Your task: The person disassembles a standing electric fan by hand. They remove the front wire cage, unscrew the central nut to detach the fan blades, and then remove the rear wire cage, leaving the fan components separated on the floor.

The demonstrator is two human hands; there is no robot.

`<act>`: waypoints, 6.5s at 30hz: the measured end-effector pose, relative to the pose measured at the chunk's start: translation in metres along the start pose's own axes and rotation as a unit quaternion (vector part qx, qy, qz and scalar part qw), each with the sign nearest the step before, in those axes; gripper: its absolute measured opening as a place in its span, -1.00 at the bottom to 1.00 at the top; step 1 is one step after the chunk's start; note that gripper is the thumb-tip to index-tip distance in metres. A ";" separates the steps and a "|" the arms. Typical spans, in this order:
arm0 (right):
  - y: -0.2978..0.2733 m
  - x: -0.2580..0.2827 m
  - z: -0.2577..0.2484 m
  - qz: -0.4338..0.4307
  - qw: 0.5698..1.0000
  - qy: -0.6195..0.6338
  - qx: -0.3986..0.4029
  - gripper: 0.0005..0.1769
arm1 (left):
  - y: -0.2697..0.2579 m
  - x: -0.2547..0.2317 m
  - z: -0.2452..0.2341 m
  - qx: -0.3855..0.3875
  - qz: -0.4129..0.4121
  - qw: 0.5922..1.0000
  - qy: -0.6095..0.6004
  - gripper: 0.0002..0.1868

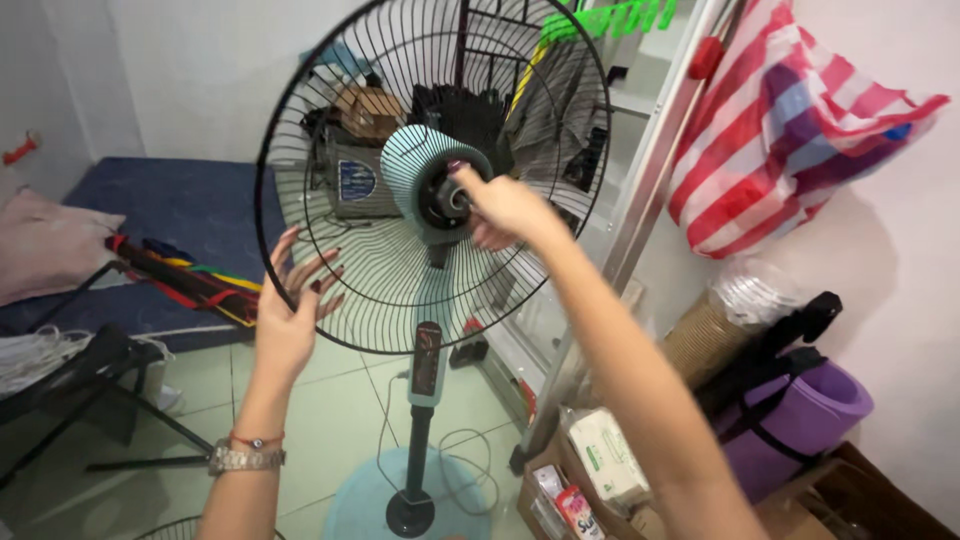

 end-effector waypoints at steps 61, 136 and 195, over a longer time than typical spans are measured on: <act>-0.079 0.002 0.035 -0.507 0.817 -0.115 -0.251 -0.51 | 0.002 -0.002 -0.002 0.014 -0.008 1.000 0.008 -0.27; -0.277 -0.204 0.863 0.129 0.812 0.349 0.449 -0.57 | -0.581 0.307 -0.347 -0.502 -0.340 0.795 -0.026 -0.36; -0.268 -0.245 0.819 -0.277 0.959 -0.017 0.063 -0.07 | -0.517 0.238 -0.517 -0.052 -0.515 0.528 0.673 -0.01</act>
Point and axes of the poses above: each hand's wrist, its own y-axis towards the middle knuckle, its own z-axis out of the palm, x = y × z, the point moved 1 cm from there along y, towards the middle knuckle, and after that the axes turned 1 degree about y, right-handed, at the moved point
